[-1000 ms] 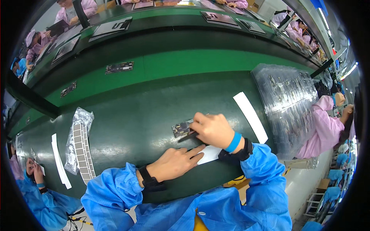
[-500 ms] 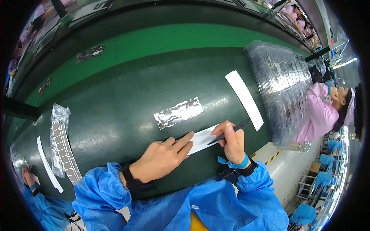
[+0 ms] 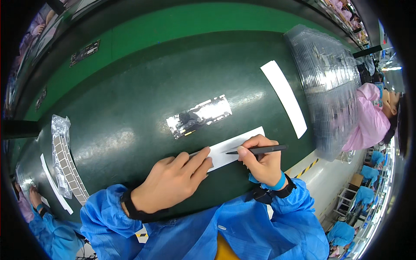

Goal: Applying adhesive strips and small components to electronic circuit boards on an assembly line.

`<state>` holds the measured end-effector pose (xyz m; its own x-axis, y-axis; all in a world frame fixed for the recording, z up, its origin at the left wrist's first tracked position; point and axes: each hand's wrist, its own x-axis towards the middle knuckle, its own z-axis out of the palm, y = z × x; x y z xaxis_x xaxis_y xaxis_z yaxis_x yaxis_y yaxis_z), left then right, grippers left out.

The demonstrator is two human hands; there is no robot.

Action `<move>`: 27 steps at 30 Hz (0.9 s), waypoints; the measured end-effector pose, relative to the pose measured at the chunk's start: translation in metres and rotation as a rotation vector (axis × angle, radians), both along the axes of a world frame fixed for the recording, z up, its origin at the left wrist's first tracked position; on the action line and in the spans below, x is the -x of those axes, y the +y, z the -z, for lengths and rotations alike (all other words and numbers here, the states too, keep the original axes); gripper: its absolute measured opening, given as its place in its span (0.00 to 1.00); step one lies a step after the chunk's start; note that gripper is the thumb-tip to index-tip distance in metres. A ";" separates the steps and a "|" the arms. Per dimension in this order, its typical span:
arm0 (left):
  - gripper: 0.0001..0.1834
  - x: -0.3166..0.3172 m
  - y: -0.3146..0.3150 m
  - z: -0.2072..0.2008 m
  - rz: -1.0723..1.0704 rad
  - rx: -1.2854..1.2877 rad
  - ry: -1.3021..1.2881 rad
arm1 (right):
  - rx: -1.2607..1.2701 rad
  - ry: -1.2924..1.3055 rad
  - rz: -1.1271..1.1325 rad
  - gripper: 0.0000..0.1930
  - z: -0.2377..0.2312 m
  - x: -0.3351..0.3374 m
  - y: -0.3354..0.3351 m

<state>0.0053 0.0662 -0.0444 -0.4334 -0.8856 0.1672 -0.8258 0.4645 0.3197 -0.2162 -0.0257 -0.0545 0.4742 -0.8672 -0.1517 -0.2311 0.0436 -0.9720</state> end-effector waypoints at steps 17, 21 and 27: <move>0.26 -0.004 0.005 0.006 0.046 -0.142 0.026 | 0.189 0.025 -0.216 0.05 0.013 -0.011 0.003; 0.27 -0.005 0.004 0.007 0.043 -0.147 0.047 | 0.228 0.048 -0.257 0.05 0.012 -0.011 0.002; 0.27 -0.005 0.005 0.007 0.025 -0.172 0.074 | 0.130 0.012 -0.216 0.06 0.011 -0.009 0.005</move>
<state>0.0099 0.0711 -0.0512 -0.4474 -0.8931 0.0467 -0.7863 0.4177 0.4552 -0.2071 -0.0206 -0.0659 0.6493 -0.7588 -0.0517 -0.2327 -0.1334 -0.9634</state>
